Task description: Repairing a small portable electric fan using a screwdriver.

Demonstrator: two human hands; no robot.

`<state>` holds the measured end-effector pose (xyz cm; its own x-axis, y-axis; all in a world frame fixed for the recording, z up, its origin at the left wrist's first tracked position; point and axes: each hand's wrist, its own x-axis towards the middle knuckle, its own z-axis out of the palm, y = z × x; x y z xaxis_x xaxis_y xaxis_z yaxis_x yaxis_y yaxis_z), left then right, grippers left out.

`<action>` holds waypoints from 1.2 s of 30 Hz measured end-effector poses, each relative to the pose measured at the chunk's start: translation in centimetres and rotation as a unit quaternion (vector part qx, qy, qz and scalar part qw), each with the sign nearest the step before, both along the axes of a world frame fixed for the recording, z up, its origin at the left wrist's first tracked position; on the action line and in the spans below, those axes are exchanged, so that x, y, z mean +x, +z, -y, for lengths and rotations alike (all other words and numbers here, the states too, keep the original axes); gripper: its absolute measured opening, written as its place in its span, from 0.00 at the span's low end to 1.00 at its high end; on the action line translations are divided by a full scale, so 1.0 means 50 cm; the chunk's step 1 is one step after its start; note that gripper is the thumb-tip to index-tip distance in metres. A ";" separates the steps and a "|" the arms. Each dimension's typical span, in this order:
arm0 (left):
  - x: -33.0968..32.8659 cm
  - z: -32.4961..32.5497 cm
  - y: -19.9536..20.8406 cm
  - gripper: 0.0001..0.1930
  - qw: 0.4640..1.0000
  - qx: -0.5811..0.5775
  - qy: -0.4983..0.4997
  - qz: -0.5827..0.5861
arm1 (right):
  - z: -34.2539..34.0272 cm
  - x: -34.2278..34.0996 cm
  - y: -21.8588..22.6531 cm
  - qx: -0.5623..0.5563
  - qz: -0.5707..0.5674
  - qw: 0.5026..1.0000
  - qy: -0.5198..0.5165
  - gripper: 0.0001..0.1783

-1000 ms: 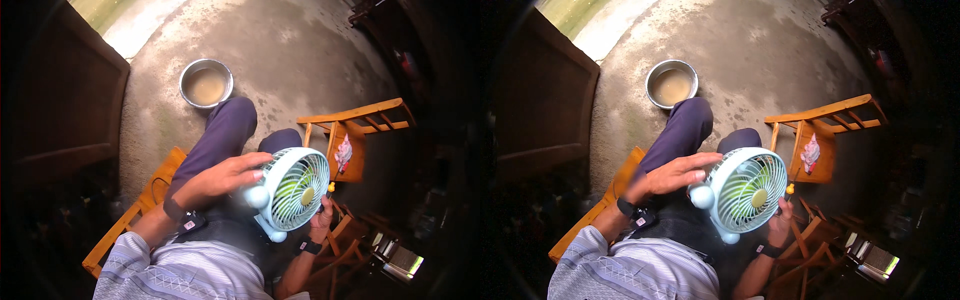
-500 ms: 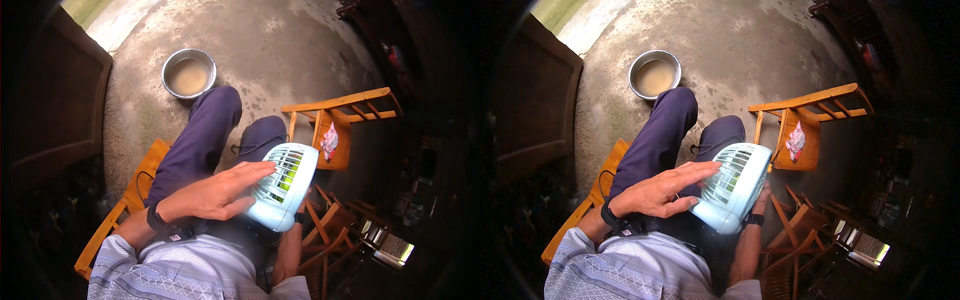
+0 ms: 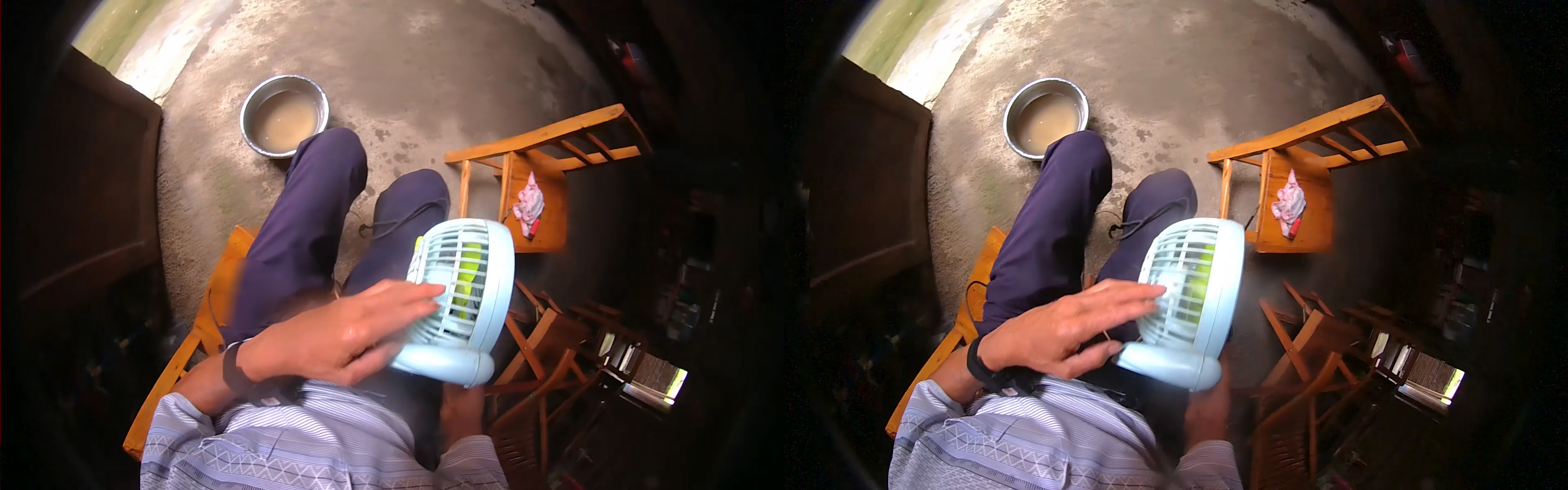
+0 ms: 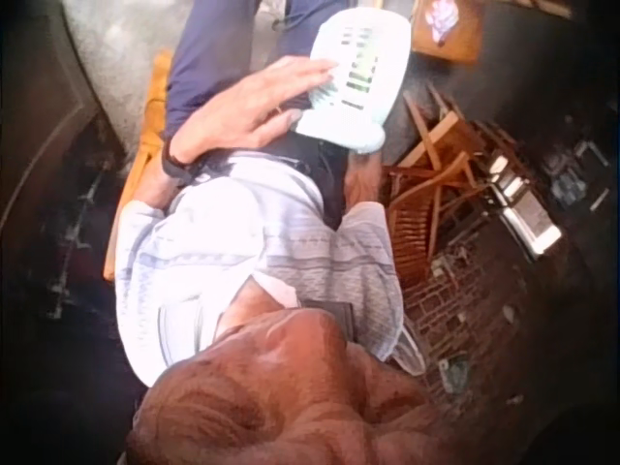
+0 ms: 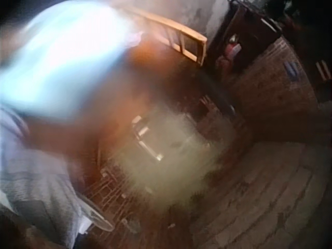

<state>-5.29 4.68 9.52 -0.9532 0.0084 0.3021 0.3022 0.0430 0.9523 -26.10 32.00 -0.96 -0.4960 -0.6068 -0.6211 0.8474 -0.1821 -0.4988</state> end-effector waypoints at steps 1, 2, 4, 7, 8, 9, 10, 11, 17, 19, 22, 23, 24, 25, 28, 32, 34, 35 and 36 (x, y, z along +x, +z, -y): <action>0.003 -0.007 0.004 0.37 1.000 -0.008 0.001 -0.014 | 0.001 -0.002 0.001 0.001 0.001 1.000 0.003 0.37; 0.005 -0.014 0.005 0.37 0.999 -0.016 0.002 -0.027 | 0.000 -0.005 0.001 0.000 0.002 1.000 0.004 0.36; 0.016 -0.021 0.012 0.37 0.999 -0.025 0.003 -0.043 | -0.002 -0.005 0.003 0.004 0.006 1.000 0.007 0.36; 0.032 -0.018 0.010 0.36 0.998 -0.035 -0.004 -0.046 | 0.002 -0.009 0.000 0.004 0.015 1.000 0.013 0.36; 0.037 -0.018 0.008 0.36 0.997 -0.047 -0.012 -0.052 | 0.003 -0.008 -0.004 0.003 0.020 1.000 0.015 0.35; 0.035 -0.016 0.009 0.36 0.996 -0.059 -0.022 -0.061 | 0.002 -0.009 -0.002 0.005 0.019 1.000 0.015 0.35; 0.035 -0.017 0.012 0.36 0.996 -0.058 -0.023 -0.066 | -0.001 -0.011 -0.002 0.007 0.018 1.000 0.014 0.35; 0.037 -0.018 0.017 0.37 0.995 -0.063 -0.036 -0.068 | -0.003 -0.010 0.000 0.009 0.021 1.000 0.014 0.35; 0.053 -0.011 0.030 0.37 0.984 -0.114 -0.067 -0.120 | -0.003 -0.012 0.004 0.015 0.025 0.999 0.026 0.34; 0.066 -0.017 0.026 0.32 0.983 -0.111 -0.050 -0.135 | 0.002 -0.007 0.005 0.017 0.028 0.999 0.030 0.34; 0.076 -0.020 0.022 0.28 0.985 -0.102 -0.040 -0.130 | 0.003 -0.002 0.007 0.018 0.031 0.999 0.029 0.33; 0.069 -0.012 0.023 0.28 0.980 -0.130 -0.035 -0.146 | 0.004 -0.003 0.009 0.018 0.030 0.999 0.028 0.33; 0.060 -0.001 0.029 0.27 0.975 -0.158 -0.035 -0.155 | 0.006 -0.001 0.008 0.016 0.032 0.999 0.028 0.33; 0.056 0.000 0.028 0.28 0.982 -0.127 -0.029 -0.138 | 0.010 -0.003 0.008 0.016 0.032 0.999 0.026 0.33; 0.035 0.010 0.033 0.32 0.988 -0.117 0.000 -0.106 | 0.029 -0.011 0.007 0.011 0.036 0.999 0.020 0.32; 0.016 0.016 0.049 0.36 0.994 -0.083 0.031 -0.067 | 0.048 -0.012 0.014 -0.006 0.047 0.999 0.025 0.31; 0.010 0.017 0.047 0.37 0.994 -0.078 0.027 -0.073 | 0.052 -0.016 0.022 -0.007 0.049 0.998 0.026 0.31; 0.008 0.018 0.046 0.38 0.994 -0.075 0.027 -0.073 | 0.054 -0.021 0.026 -0.010 0.050 0.998 0.027 0.31; 0.008 0.021 0.047 0.38 0.994 -0.076 0.024 -0.074 | 0.060 -0.023 0.026 -0.012 0.054 0.998 0.030 0.31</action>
<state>-4.91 3.63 11.86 -0.8987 0.0196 0.4380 0.4328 0.2007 0.8789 -27.24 29.00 0.36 -0.3892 -0.6490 -0.6537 0.9058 -0.1405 -0.3997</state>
